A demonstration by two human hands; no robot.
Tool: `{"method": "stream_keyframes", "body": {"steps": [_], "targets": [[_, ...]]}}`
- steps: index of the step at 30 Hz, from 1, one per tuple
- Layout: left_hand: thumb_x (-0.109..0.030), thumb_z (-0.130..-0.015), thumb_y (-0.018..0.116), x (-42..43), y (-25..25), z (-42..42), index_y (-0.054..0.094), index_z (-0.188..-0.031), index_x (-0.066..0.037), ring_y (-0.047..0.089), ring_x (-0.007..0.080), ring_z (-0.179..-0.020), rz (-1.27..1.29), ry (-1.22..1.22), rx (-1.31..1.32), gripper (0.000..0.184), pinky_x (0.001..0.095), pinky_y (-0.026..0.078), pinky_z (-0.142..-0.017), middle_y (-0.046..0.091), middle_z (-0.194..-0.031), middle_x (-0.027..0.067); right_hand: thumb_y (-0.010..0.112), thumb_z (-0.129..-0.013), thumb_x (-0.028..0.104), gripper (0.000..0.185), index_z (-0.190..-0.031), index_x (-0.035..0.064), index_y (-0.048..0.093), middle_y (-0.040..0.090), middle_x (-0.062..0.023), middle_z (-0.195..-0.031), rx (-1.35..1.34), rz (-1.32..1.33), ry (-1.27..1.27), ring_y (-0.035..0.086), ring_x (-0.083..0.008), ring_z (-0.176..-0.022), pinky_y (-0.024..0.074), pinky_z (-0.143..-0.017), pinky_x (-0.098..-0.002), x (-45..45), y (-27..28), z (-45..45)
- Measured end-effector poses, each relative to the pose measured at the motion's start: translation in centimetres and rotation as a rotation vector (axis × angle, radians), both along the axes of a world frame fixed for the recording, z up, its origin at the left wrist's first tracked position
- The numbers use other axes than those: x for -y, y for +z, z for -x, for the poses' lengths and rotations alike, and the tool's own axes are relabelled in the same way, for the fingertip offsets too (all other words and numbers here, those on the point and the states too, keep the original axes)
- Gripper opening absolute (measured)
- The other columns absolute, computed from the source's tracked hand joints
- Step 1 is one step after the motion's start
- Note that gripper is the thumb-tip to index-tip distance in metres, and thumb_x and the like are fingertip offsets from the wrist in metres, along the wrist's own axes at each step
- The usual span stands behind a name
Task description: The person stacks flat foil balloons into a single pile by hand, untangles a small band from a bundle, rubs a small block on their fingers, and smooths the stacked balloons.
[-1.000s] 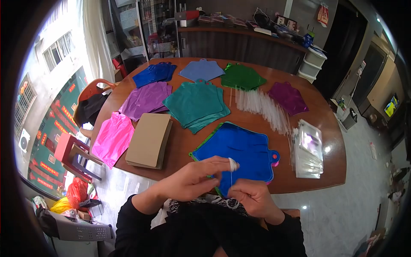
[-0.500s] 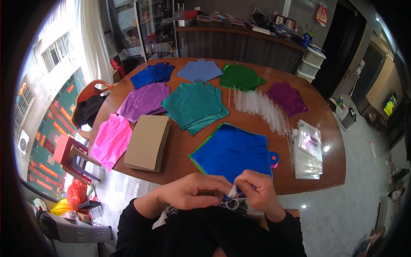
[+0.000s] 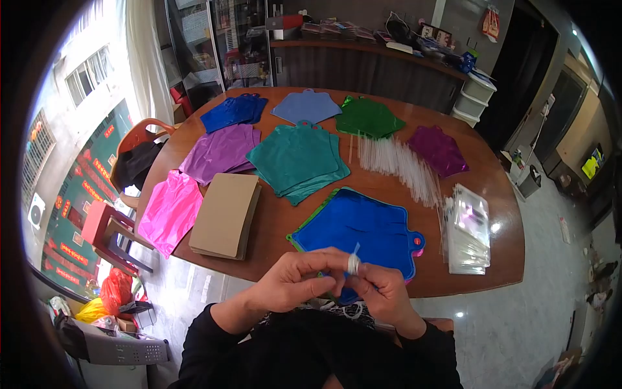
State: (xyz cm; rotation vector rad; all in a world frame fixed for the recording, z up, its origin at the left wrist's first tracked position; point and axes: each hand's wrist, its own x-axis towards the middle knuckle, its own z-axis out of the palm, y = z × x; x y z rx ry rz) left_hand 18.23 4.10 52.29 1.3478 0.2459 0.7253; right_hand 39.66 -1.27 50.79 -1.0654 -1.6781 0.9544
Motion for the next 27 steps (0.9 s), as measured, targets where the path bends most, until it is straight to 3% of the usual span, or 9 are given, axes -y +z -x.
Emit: {"method": "stream_keyframes", "body": {"steps": [4, 10, 14, 20, 24, 27], "targets": [[0.004, -0.096, 0.058, 0.6, 0.0, -1.1, 0.069, -0.116, 0.002, 0.059, 0.0148, -0.083, 0.037, 0.235, -0.017, 0.023, 0.0234, 0.047, -0.076, 0.068, -0.106, 0.0102, 0.064, -0.093, -0.003, 0.006, -0.089, 0.0017, 0.066, 0.06, -0.0019, -0.073, -0.078, 0.012, -0.018, 0.043, -0.0128, -0.058, 0.0364, -0.058, -0.024, 0.3, 0.0, 0.2], [0.0, -0.099, 0.06, 0.4, -1.3, -1.0, 0.069, -0.109, 0.003, 0.061, 0.0148, -0.085, 0.109, 0.273, -0.07, 0.014, 0.0231, 0.048, -0.078, 0.069, -0.103, 0.0103, 0.062, -0.094, 0.0, 0.007, -0.091, -0.001, 0.068, 0.06, -0.0033, -0.076, -0.01, -0.084, -0.106, 0.047, -0.012, -0.065, 0.0389, -0.062, -0.0232, 0.5, 1.0, -0.8], [-0.003, -0.1, 0.06, 0.3, -2.3, -1.3, 0.068, -0.107, 0.002, 0.057, 0.0103, -0.084, 0.097, 0.255, 0.006, 0.012, 0.0206, 0.044, -0.076, 0.068, -0.104, 0.0081, 0.06, -0.094, -0.002, 0.013, -0.102, -0.0014, 0.07, 0.062, -0.0063, -0.091, 0.018, -0.402, -0.278, 0.051, -0.0136, -0.072, 0.0408, -0.066, -0.0227, -0.2, 1.1, 0.2], [-0.002, -0.1, 0.059, 0.6, -2.3, -1.7, 0.068, -0.105, 0.002, 0.058, 0.0105, -0.086, 0.092, 0.256, 0.023, 0.011, 0.0205, 0.046, -0.077, 0.069, -0.103, 0.0083, 0.06, -0.093, -0.003, 0.022, -0.113, -0.0015, 0.071, 0.061, -0.0087, -0.101, 0.04, -0.375, -0.169, 0.055, -0.0153, -0.08, 0.043, -0.071, -0.023, -0.7, 0.9, 0.4], [-0.001, -0.101, 0.057, 0.5, -2.1, -1.5, 0.069, -0.107, 0.004, 0.064, 0.019, -0.094, 0.137, 0.228, 0.027, 0.014, 0.0292, 0.049, -0.091, 0.07, -0.104, 0.0132, 0.062, -0.092, -0.002, 0.027, -0.118, -0.0027, 0.069, 0.061, -0.0098, -0.103, 0.047, -0.246, -0.032, 0.057, -0.0159, -0.084, 0.045, -0.073, -0.0236, -0.8, 0.8, -0.3], [-0.002, -0.101, 0.056, 0.5, -2.1, -1.5, 0.069, -0.108, 0.005, 0.064, 0.0197, -0.096, 0.193, 0.196, 0.067, 0.016, 0.0298, 0.049, -0.092, 0.07, -0.106, 0.0139, 0.064, -0.092, -0.001, 0.025, -0.117, -0.0022, 0.068, 0.063, -0.009, -0.101, -0.058, -0.15, 0.031, 0.058, -0.0148, -0.084, 0.0451, -0.074, -0.0231, -0.8, 1.4, -0.5]]}}
